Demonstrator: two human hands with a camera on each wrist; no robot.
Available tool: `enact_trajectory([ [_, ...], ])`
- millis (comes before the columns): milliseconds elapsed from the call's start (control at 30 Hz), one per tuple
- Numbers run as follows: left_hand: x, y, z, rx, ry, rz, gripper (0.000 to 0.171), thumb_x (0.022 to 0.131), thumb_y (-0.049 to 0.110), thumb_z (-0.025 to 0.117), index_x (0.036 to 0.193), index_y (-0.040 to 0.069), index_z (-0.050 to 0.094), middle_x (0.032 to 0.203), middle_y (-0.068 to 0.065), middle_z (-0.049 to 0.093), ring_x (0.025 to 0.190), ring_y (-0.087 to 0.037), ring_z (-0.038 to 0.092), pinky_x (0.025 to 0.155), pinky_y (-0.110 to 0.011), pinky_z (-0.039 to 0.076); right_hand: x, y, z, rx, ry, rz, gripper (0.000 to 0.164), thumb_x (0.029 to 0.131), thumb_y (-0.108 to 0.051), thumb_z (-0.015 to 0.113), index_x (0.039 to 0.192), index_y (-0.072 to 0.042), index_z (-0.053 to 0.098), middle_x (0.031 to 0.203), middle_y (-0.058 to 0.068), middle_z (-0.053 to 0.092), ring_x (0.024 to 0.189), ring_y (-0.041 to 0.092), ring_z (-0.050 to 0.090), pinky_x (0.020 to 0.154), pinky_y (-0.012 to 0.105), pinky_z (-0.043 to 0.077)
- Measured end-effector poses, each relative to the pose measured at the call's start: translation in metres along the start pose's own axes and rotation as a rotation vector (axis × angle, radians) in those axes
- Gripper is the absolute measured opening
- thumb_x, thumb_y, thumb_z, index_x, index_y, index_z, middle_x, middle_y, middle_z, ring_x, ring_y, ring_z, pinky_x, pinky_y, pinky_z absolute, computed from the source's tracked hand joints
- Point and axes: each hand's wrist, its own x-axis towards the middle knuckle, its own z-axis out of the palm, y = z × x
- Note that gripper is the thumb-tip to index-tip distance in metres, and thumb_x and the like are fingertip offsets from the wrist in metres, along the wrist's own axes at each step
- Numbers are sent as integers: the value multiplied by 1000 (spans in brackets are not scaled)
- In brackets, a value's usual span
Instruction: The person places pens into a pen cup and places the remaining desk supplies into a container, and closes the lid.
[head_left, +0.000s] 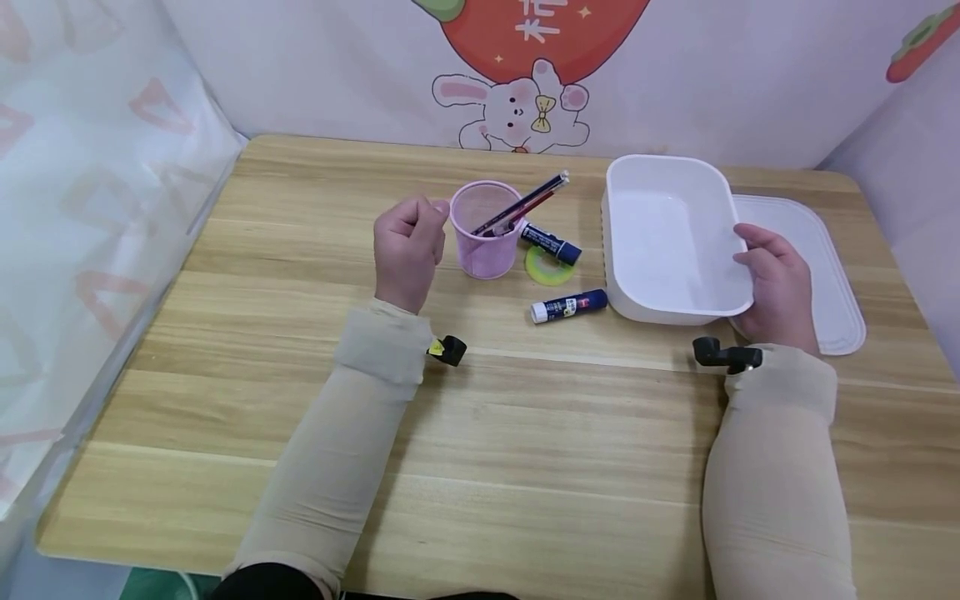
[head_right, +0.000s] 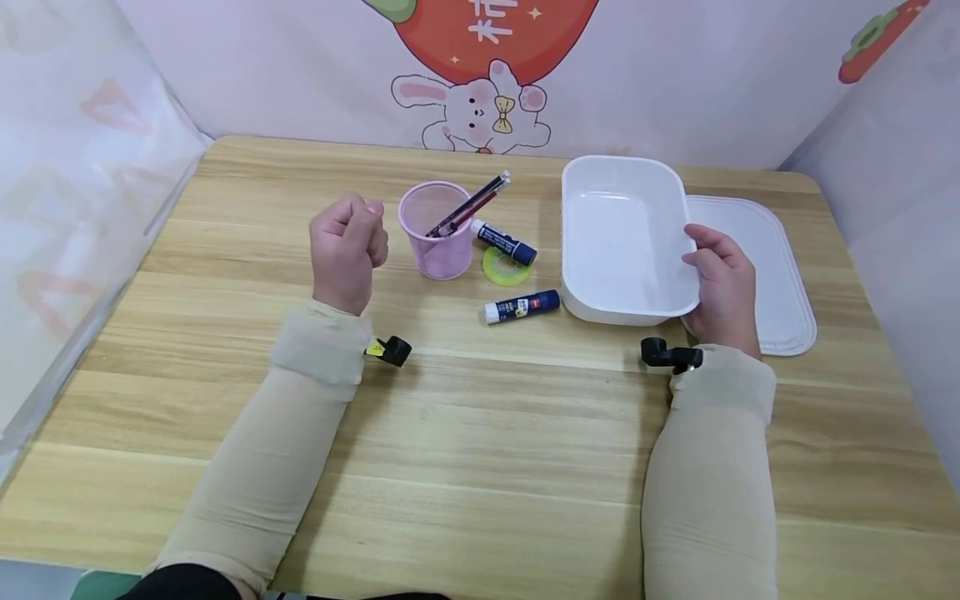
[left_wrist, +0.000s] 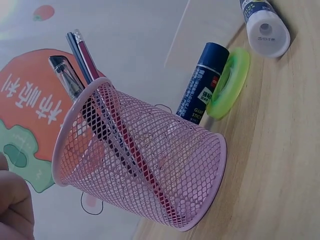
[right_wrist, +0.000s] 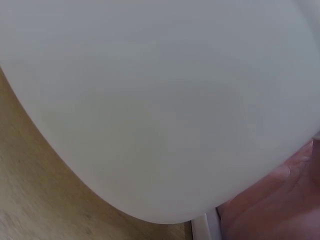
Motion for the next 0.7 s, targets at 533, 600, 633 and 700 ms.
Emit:
enact_trajectory([
  [533, -8, -3, 8, 117, -263, -204, 37, 91, 5, 58, 59, 13, 41, 55, 4, 35, 51, -11, 33, 43, -23, 21, -1, -2, 2, -12, -2, -4, 36, 100, -2, 51, 134, -10, 60, 151, -3, 43, 136, 16, 44, 84, 25, 56],
  [600, -9, -4, 9, 136, -282, -205, 35, 91, 5, 59, 61, 12, 42, 56, 4, 35, 52, -11, 33, 44, -23, 22, -2, -1, 2, -7, -4, -5, 36, 100, -2, 51, 134, -10, 60, 151, -2, 43, 137, 16, 44, 84, 25, 56],
  [633, -10, -4, 10, 138, -292, -209, 34, 91, 4, 60, 62, 12, 43, 56, 4, 35, 53, -11, 33, 44, -23, 22, -2, -1, 2, -8, -5, -7, 36, 101, -2, 51, 134, -10, 60, 151, -2, 43, 137, 17, 44, 85, 25, 56],
  [700, -10, -4, 11, 135, -318, -229, 30, 90, 2, 61, 65, 10, 46, 58, 3, 36, 53, -11, 34, 45, -23, 24, -3, -1, 1, -4, -5, -6, 35, 100, -2, 51, 134, -10, 60, 151, -2, 43, 136, 16, 44, 84, 25, 57],
])
